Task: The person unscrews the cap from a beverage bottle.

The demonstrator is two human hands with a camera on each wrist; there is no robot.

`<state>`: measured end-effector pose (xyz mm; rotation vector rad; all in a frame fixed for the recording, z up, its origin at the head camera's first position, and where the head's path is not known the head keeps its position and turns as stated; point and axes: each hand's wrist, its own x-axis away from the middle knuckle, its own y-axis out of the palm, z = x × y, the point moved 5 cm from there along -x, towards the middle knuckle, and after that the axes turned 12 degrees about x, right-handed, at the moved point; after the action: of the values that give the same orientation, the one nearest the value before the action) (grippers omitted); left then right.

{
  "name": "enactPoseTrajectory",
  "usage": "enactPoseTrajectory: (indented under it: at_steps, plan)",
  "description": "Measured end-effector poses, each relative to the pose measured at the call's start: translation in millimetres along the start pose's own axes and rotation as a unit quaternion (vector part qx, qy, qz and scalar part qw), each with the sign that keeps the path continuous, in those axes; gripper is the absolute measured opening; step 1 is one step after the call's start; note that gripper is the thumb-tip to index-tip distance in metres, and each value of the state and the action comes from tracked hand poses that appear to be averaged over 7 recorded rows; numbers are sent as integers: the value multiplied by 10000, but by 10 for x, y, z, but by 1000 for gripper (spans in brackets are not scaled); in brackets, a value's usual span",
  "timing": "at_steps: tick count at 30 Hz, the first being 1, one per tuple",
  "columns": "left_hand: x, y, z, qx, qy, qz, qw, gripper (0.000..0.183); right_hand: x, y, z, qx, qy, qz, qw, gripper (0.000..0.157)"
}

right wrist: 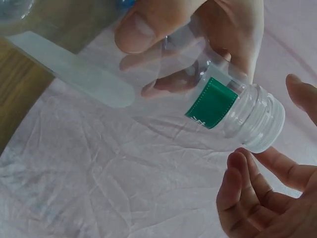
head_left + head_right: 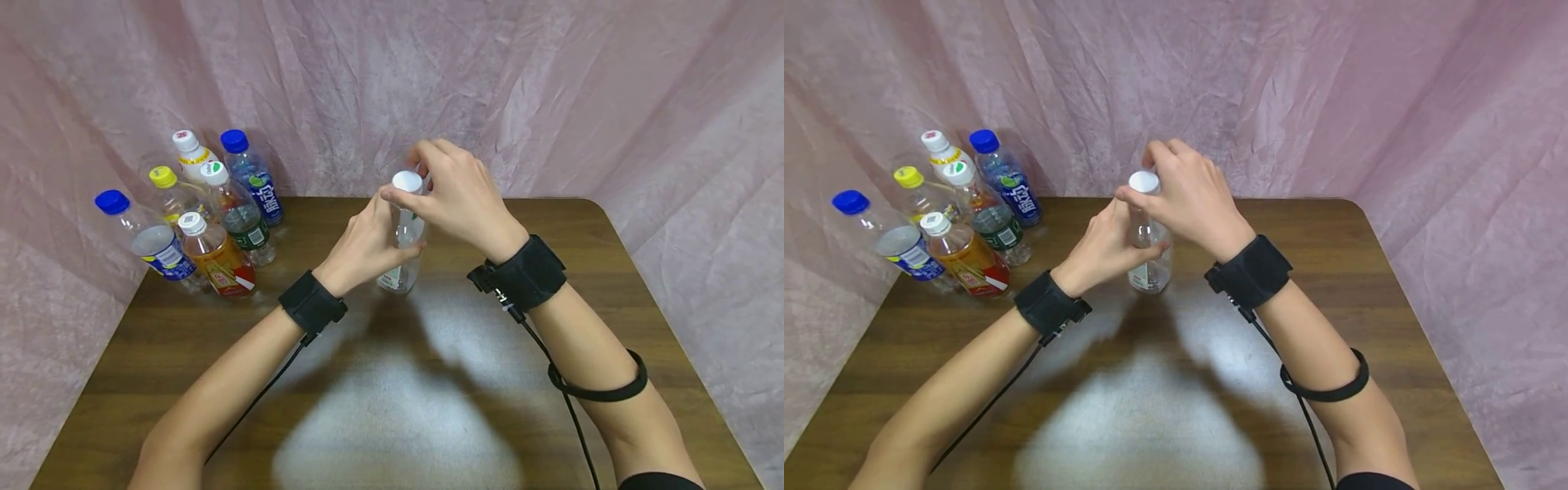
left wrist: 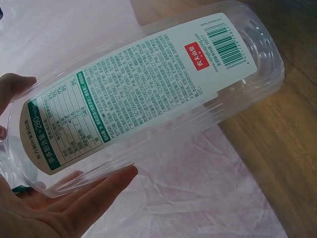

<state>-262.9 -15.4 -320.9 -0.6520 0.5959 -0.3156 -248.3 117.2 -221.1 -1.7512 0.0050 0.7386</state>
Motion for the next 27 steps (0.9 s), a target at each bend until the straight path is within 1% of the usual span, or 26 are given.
enactPoseTrajectory:
  at_steps: [3,6,9,12,19,22,24,27]
  plan:
    - [-6,-1,9,-5,63,31,10000,94,-3,3,1,-11,14,73,10000,50]
    - [-15,0,13,12,95,43,9999,91,-9,4,2,-80,37,49,9999,42]
    - [-18,1,9,12,83,49,10000,90,-17,0,0,-227,22,-85,9997,34]
    - [-14,0,8,-4,89,73,9999,90,-16,-2,-6,-466,-57,-300,9984,30]
    - [-7,-8,2,-89,73,109,9999,94,-11,21,-35,-1011,-373,-675,9919,33]
    - [-1,-14,-1,-97,34,117,9999,96,-2,37,-53,-1128,-480,-781,9894,35]
    - [2,-16,-5,-87,26,119,9999,96,2,49,-55,-1176,-495,-832,9883,39]
    - [6,-17,-10,-51,32,110,9999,95,-1,50,-51,-1136,-425,-754,9898,43]
